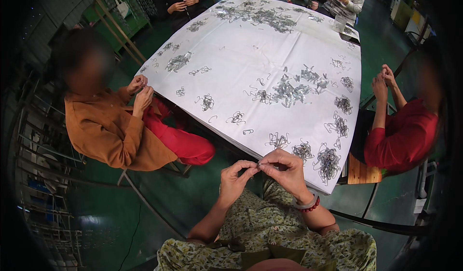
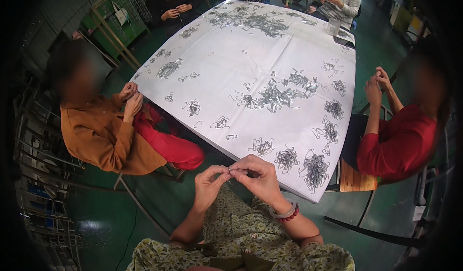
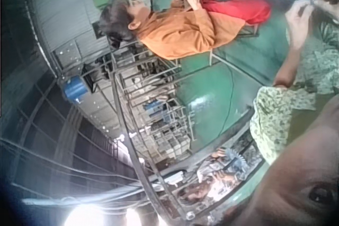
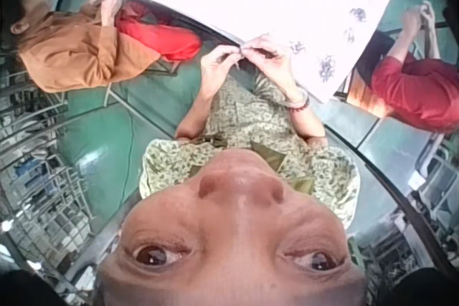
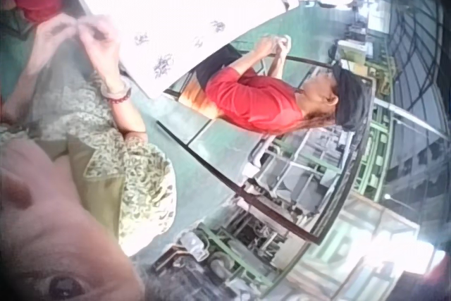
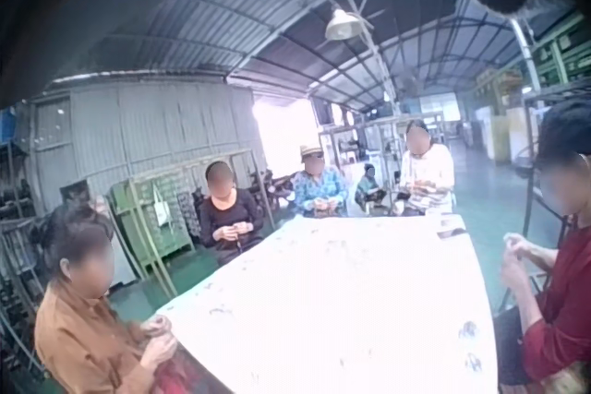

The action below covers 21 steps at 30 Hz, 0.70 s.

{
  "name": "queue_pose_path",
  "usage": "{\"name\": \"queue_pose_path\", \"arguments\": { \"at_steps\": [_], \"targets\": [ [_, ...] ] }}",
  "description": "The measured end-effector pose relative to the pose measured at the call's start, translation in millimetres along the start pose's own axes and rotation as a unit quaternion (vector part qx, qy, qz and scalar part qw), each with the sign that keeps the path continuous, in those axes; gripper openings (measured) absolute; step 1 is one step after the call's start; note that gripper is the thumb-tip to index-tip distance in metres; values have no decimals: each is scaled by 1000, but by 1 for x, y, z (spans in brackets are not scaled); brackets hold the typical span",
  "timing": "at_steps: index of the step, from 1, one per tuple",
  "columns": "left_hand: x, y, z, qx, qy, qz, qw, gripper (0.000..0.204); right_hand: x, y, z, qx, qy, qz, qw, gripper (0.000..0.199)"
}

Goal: The person sits at a table with two others and repeatedly picks up small wire pieces, bends them into loops, and places them onto a large white sheet. The hands work continuously with the wire components throughout the clip.

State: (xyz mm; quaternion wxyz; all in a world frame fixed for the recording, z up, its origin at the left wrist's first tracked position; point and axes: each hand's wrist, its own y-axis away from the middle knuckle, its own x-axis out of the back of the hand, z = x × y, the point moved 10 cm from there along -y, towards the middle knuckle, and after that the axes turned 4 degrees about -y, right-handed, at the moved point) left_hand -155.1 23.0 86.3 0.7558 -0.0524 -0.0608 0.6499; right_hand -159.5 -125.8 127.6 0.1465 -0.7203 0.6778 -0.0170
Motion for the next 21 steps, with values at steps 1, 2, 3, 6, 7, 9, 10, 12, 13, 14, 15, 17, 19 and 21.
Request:
{"name": "queue_pose_path", "arguments": {
  "at_steps": [1,2,3,6,7,9,10,12,13,14,15,17,19,21],
  "targets": [
    [0,-1,-2,6,-2,-5,1000,9,-1,0,2,-17,-32,3,999,10],
    [-1,0,-1,-11,-26,-19,999,9,-3,2,5,-37,-66,6,997,10],
    [-2,0,-1,-27,-49,-32,998,9,-4,1,7,-46,-68,3,997,10],
    [-3,2,-6,-14,-126,-60,990,10,-4,5,19,-66,-47,-5,997,9],
    [-2,0,-9,-7,-120,-70,990,12,-3,5,20,-65,-17,-6,998,10],
    [-4,-2,-15,-26,-65,-86,994,19,-2,7,19,-53,12,-6,998,10],
    [-4,-2,-13,-56,-21,-87,994,25,-1,10,21,-39,8,5,999,12],
    [10,-13,-21,-41,38,-58,997,36,-3,7,8,-9,62,4,998,15],
    [19,-23,-30,-26,60,-38,997,40,-2,9,11,-19,65,0,998,15],
    [23,-42,-34,26,-11,-11,1000,32,-1,11,10,-28,69,0,997,15],
    [22,-67,-38,37,-56,8,998,23,0,14,11,-33,74,-5,997,15],
    [13,-125,-55,-52,-215,1,975,18,1,15,17,-38,71,-9,997,14],
    [-3,-176,-67,-84,-285,-10,955,16,-1,13,21,-48,89,-20,995,13],
    [-22,-212,-90,-160,-385,-28,908,13,0,13,24,-24,79,-20,996,13]
  ]
}}
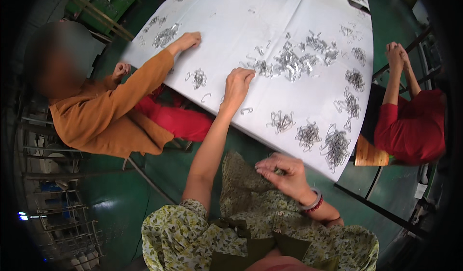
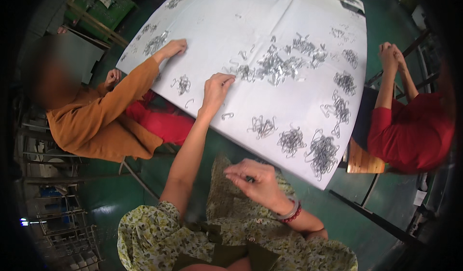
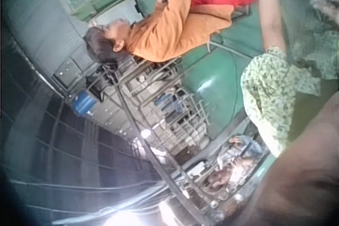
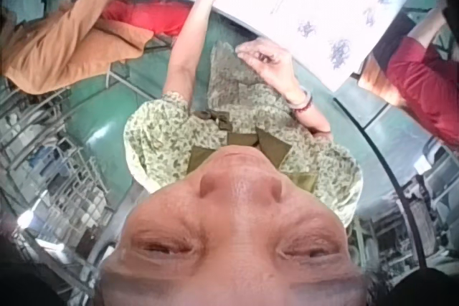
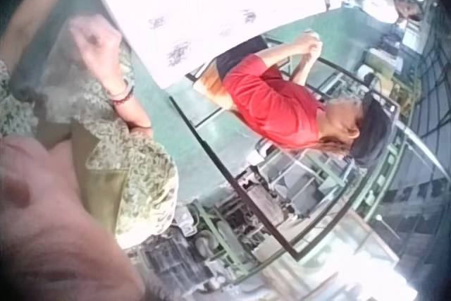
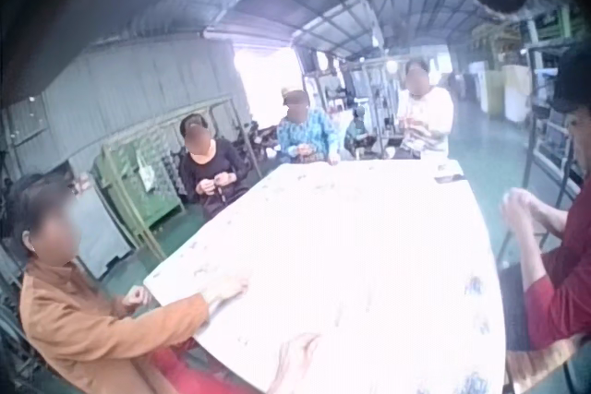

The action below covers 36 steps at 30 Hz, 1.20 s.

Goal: The person sits at a table with two others and repeatedly picks up small wire pieces, bends them into loops, and places them onto a large white sheet. The hands work continuously with the wire components throughout the clip.

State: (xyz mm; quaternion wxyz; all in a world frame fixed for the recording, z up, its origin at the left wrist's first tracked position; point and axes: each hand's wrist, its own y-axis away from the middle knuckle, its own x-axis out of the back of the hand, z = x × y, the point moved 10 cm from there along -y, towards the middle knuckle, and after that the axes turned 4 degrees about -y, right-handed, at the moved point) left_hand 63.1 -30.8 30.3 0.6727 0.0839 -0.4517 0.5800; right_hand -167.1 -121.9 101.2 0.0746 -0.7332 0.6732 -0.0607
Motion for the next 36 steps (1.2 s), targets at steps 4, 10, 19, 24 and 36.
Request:
{"name": "queue_pose_path", "arguments": {
  "at_steps": [4,10,19,24,36],
  "targets": [
    [-64,-23,-31,-22,-179,-68,981,10,7,0,6,-21,-10,9,1000,12],
    [-44,-31,-26,94,12,-48,994,14,19,4,13,-39,-17,22,999,13],
    [-50,-25,-54,247,158,-237,926,17,1,15,12,-77,-84,9,993,14],
    [-22,-15,-23,231,318,-190,899,18,-6,21,5,-83,-121,18,989,14],
    [122,152,164,-28,278,-104,955,10,5,27,12,-59,-182,95,977,16]
  ]
}}
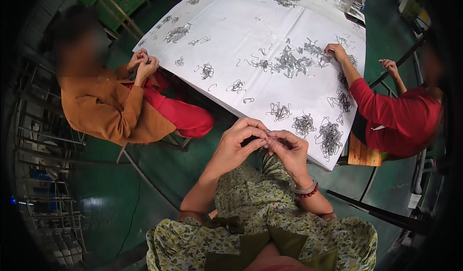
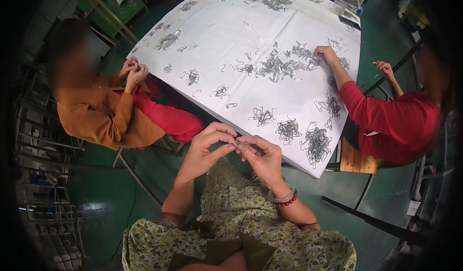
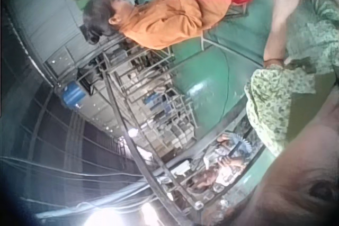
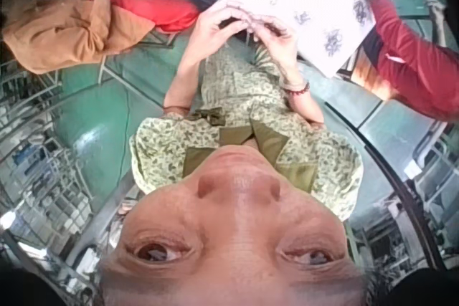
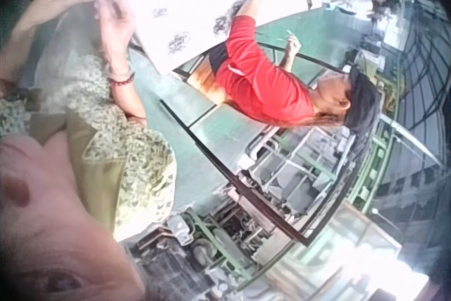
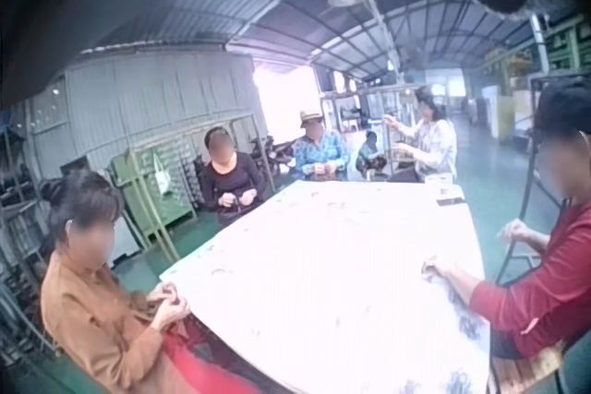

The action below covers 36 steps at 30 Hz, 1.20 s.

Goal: The person sits at a table with two others and repeatedly picks up small wire pieces, bends them into loops, and places them onto a large white sheet. The hands work continuously with the wire components throughout the clip.

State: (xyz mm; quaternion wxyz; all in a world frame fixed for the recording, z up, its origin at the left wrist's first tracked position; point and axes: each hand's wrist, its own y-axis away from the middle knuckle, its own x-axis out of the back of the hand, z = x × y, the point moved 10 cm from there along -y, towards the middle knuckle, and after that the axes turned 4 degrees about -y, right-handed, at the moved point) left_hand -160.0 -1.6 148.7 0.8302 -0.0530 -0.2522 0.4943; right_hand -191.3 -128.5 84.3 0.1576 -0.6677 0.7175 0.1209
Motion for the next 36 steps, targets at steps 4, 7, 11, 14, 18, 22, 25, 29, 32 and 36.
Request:
{"name": "queue_pose_path", "arguments": {
  "at_steps": [4,7,11,14,18,22,25,29,32,36],
  "targets": [
    [1,5,0,-3,-42,53,998,11,2,2,-1,21,11,5,1000,16],
    [1,8,-3,-4,-52,78,996,11,-2,1,-2,14,59,-15,998,18],
    [0,10,-21,45,8,124,991,8,0,-9,-16,80,101,-1,992,19],
    [1,9,-30,82,66,147,983,6,36,-38,-31,159,225,52,960,22],
    [-3,3,-41,85,54,127,987,8,128,-135,-20,169,376,124,903,17],
    [-5,3,-52,89,55,123,987,10,147,-216,12,138,563,26,815,19],
    [-6,1,-53,87,49,121,988,11,157,-243,51,141,685,-42,713,14],
    [-3,7,-58,107,76,139,982,9,132,-235,49,170,688,-51,704,17],
    [-1,10,-58,99,93,148,980,6,132,-233,48,179,693,-39,697,17],
    [-1,10,-50,113,83,144,980,4,148,-233,49,123,701,-26,702,14]
  ]
}}
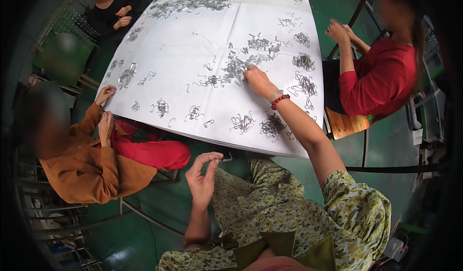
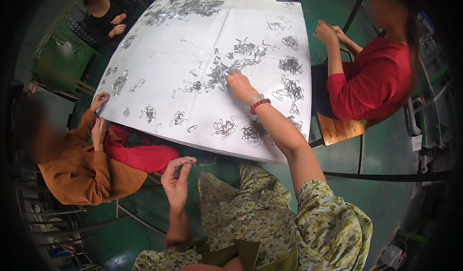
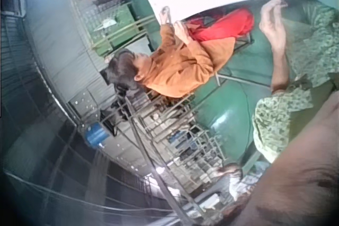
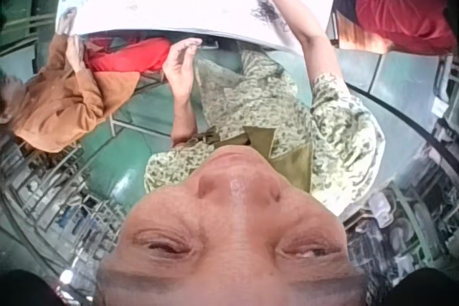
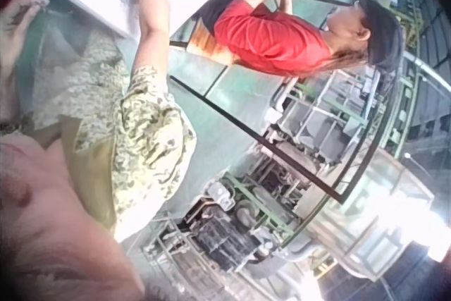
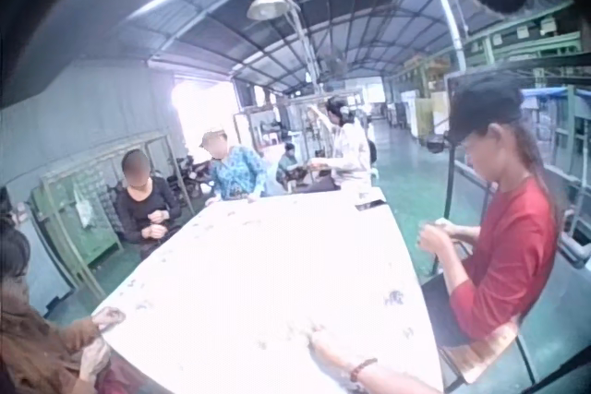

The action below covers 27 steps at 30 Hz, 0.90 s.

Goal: The person sits at a table with two others and repeatedly picks up small wire pieces, bends them into loops, and places them onto a large white sheet. The hands work continuously with the wire components throughout the clip.

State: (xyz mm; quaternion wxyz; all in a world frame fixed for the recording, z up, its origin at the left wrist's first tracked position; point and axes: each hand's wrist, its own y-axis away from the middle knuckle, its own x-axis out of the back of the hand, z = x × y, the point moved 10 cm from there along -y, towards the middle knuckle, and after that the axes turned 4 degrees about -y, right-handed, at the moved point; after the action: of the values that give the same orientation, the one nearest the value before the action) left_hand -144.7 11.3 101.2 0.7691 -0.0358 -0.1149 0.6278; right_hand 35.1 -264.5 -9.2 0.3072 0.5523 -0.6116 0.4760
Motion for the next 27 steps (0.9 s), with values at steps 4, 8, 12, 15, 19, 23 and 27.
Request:
{"name": "queue_pose_path", "arguments": {
  "at_steps": [4,8,12,15,19,23,27],
  "targets": [
    [3,1,2,-14,5,17,1000,5,33,24,-28,-45,-229,35,972,8],
    [9,5,-12,-6,57,46,997,7,68,98,-131,-114,-636,-39,762,14],
    [2,8,-19,8,74,37,997,9,103,148,-190,-21,-645,-5,764,11],
    [3,11,-21,8,56,45,997,10,110,150,-196,3,-601,38,798,11],
    [6,7,-15,-8,6,48,999,11,110,148,-196,-8,-602,53,796,12],
    [2,9,-19,22,15,19,999,11,109,149,-200,-23,-609,22,793,11],
    [2,7,-21,18,7,13,1000,10,105,144,-198,-47,-605,22,795,10]
  ]
}}
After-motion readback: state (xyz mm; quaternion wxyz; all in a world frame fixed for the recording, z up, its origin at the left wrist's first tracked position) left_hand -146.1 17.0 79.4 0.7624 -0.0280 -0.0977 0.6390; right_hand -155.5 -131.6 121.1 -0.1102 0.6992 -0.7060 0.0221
